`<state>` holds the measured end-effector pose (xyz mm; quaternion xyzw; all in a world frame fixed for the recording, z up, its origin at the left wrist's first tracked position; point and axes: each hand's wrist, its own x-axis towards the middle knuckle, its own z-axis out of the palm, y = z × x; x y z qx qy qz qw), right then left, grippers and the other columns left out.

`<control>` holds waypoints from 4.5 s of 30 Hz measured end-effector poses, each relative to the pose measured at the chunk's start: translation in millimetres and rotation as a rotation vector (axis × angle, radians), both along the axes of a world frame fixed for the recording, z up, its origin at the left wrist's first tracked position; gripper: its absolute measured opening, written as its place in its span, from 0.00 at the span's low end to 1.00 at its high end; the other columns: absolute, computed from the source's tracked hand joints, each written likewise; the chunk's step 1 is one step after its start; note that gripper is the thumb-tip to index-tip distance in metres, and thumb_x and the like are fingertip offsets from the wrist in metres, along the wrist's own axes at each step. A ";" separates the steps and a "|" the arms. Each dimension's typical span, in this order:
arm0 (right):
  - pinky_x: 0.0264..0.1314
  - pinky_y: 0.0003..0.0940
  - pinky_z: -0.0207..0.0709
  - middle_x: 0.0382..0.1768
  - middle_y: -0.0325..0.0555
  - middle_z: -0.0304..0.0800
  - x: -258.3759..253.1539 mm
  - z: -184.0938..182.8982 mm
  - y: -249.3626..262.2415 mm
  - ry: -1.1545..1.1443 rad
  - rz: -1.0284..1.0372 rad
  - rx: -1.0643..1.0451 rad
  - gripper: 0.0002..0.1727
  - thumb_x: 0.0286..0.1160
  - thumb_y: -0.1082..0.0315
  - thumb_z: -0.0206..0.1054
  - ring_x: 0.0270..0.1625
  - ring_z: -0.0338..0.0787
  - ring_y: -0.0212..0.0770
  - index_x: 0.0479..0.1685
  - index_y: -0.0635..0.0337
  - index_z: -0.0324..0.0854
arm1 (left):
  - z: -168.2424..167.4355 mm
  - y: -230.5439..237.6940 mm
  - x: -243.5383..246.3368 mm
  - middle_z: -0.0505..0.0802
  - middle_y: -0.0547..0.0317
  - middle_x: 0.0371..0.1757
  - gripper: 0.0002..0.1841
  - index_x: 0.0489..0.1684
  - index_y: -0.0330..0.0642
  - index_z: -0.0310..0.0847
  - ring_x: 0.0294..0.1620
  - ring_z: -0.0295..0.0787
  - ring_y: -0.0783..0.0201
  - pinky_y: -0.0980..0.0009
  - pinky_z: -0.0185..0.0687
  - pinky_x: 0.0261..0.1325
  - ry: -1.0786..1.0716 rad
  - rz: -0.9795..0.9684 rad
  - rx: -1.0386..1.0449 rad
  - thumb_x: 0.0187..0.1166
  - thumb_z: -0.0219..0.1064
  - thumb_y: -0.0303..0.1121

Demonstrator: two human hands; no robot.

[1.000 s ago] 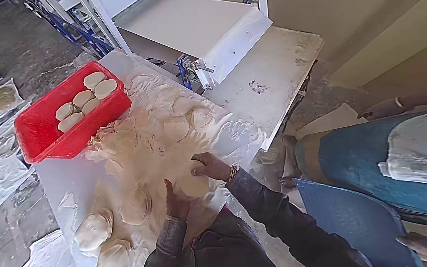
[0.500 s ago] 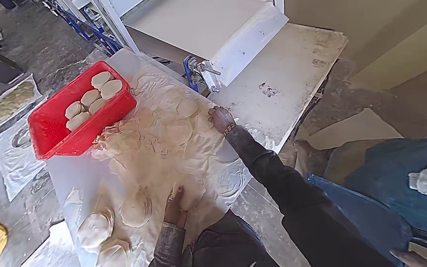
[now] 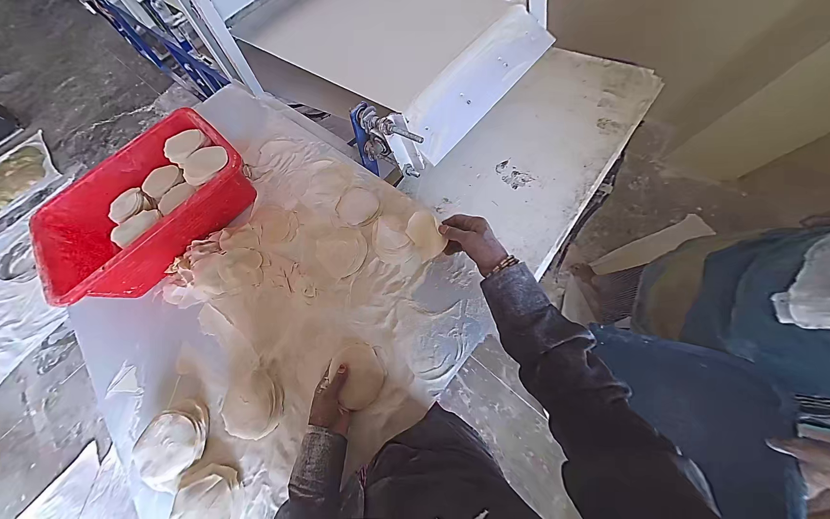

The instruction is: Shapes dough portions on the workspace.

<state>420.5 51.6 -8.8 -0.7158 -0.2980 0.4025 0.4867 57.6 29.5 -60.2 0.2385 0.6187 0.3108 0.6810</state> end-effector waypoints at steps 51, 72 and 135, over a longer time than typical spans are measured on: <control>0.72 0.70 0.70 0.69 0.68 0.81 -104.2 -25.0 -67.4 -0.635 -0.081 -0.478 0.27 0.82 0.55 0.68 0.73 0.79 0.69 0.71 0.66 0.78 | -1.3 6.3 -16.3 0.83 0.40 0.68 0.21 0.79 0.31 0.67 0.62 0.85 0.57 0.61 0.82 0.65 -0.086 -0.139 0.031 0.88 0.57 0.26; 0.73 0.69 0.70 0.70 0.72 0.78 -60.5 -20.0 -76.3 -0.648 -0.202 -0.442 0.24 0.81 0.63 0.68 0.74 0.77 0.73 0.72 0.68 0.77 | -2.5 5.4 -14.3 0.84 0.40 0.67 0.21 0.78 0.31 0.67 0.61 0.86 0.57 0.60 0.83 0.64 -0.086 -0.119 0.032 0.88 0.57 0.27; 0.75 0.67 0.68 0.70 0.70 0.81 -57.6 -14.2 45.2 -0.471 -0.157 -0.399 0.41 0.79 0.33 0.61 0.77 0.76 0.68 0.67 0.67 0.82 | 51.4 -8.3 -44.8 0.93 0.50 0.47 0.20 0.69 0.29 0.72 0.42 0.93 0.62 0.65 0.91 0.48 -0.179 -0.205 0.170 0.78 0.59 0.16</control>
